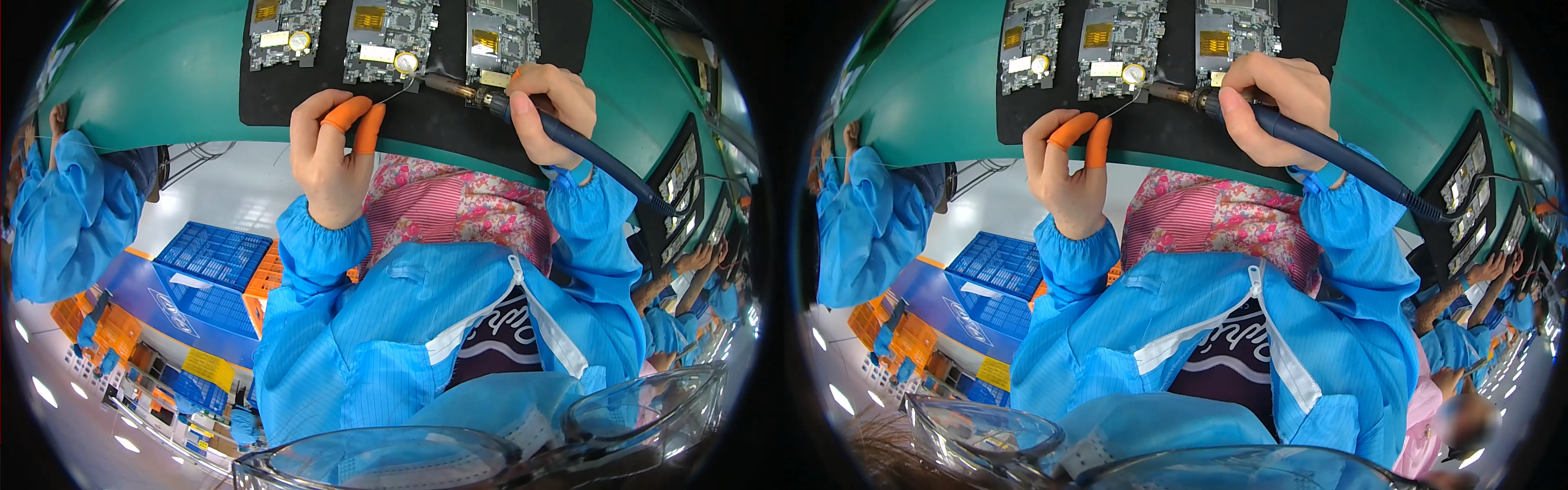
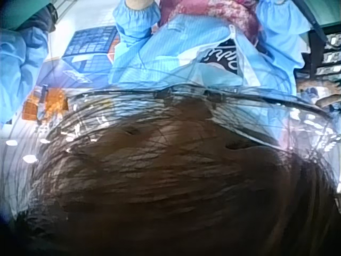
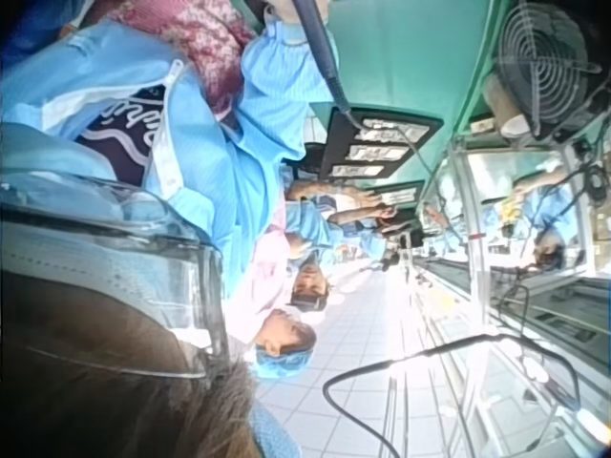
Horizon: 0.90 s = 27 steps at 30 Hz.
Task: Soldering electronic components onto printed circuit boards at an assembly station.
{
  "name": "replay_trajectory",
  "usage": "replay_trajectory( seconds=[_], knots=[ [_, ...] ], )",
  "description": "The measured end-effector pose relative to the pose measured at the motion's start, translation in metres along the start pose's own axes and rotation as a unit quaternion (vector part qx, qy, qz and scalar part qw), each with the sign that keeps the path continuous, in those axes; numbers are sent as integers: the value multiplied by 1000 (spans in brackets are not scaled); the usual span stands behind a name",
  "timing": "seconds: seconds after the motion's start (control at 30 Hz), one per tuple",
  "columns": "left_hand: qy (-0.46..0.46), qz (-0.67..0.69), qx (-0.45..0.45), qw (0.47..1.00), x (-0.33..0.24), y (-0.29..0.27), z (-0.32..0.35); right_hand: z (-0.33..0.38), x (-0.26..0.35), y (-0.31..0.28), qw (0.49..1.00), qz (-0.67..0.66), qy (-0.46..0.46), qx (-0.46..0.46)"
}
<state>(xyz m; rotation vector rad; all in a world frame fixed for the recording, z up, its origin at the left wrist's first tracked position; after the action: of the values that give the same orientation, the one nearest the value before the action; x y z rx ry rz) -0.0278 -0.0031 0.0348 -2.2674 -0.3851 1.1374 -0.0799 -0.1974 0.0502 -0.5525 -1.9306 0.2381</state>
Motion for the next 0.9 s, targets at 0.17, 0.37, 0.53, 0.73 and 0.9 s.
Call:
replay_trajectory(
  seconds=[0.17, 0.37, 0.53, 0.73, 0.9],
  knots=[
    [-3, -6, 9, 1000, 2, 4, -1, 0, -2, 0, 1000, 6, 3, 1],
    [2, -4, 13, 1000, 1, 2, 0, 1, -2, 1, 1000, -1, 4, -3],
    [11, 3, 8, 1000, -2, 4, 1, 0, 0, 1, 1000, -2, -12, -4],
    [24, 13, 5, 1000, -4, 13, -2, 0, -2, 1, 1000, -2, 6, 2],
    [40, 10, 1, 999, -5, 21, -4, 2, -3, 4, 1000, -13, 6, 19]
  ],
)
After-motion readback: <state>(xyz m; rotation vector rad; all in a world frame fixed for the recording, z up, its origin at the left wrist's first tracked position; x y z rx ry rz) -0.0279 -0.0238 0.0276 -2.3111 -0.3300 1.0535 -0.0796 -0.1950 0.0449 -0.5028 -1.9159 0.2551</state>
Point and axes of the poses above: each hand's wrist, its own z-axis away from the middle knuckle, its own y-axis out of the palm, x = y × z, the point moved 9 cm from there along -z, towards the middle knuckle, and after that the axes turned 3 degrees about -x, right-handed, at the moved point
